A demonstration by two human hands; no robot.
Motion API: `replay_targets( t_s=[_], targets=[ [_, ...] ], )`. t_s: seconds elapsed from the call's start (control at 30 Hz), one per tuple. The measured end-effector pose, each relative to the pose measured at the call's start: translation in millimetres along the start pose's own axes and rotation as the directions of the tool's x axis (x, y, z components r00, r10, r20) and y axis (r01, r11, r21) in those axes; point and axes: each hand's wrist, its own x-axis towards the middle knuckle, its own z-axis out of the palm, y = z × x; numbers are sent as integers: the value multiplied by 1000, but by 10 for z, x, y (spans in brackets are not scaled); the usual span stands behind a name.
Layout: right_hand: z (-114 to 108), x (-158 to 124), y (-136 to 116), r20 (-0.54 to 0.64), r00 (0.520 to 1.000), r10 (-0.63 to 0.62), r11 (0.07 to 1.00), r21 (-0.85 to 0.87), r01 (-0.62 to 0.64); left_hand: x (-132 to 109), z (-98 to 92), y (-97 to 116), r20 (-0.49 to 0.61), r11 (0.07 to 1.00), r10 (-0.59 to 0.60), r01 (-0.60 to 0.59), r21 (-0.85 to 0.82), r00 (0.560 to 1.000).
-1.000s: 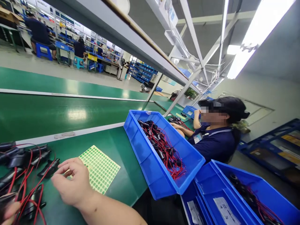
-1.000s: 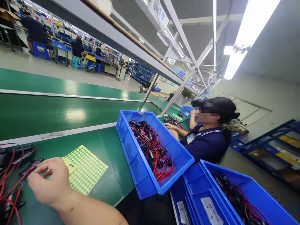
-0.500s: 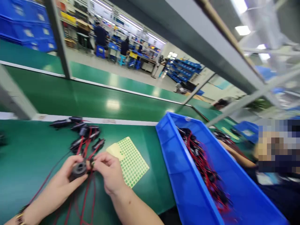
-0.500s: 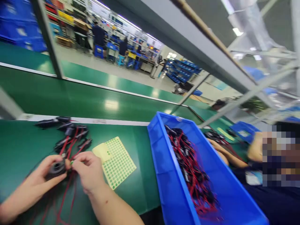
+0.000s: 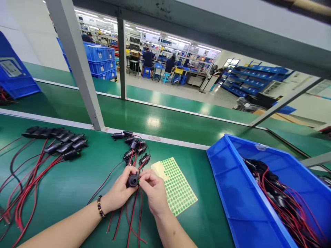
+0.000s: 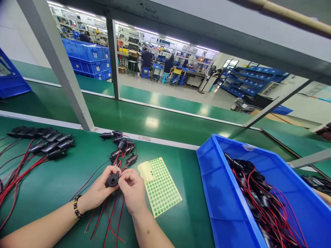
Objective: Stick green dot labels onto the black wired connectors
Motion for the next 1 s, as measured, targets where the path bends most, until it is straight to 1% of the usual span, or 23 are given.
replay_targets(
  t_s=[0.13,0.33,0.5,0.63,0.83,1.0],
  targets=[
    [-4,-1,13,20,999,-35,998,-46,35,6,3,-6,-2,1000,9,-9,7,1000],
    [-8,-19,38,16,995,-102,984,-147,104,1,6,-8,-1,1000,27,-27,14,1000],
    [10,-60,-10,-1,987,-163,956,-246,158,3,3,2,10,999,37,-37,-6,999],
    [30,-87,-50,11,975,-222,921,-325,213,3,4,9,26,998,52,-51,-20,998],
    [62,-107,-52,11,953,-302,888,-361,285,-13,15,2,4,997,74,-74,-5,997],
    [81,-118,-45,10,949,-314,883,-365,296,-17,19,-6,-6,995,99,-99,10,995]
  ],
)
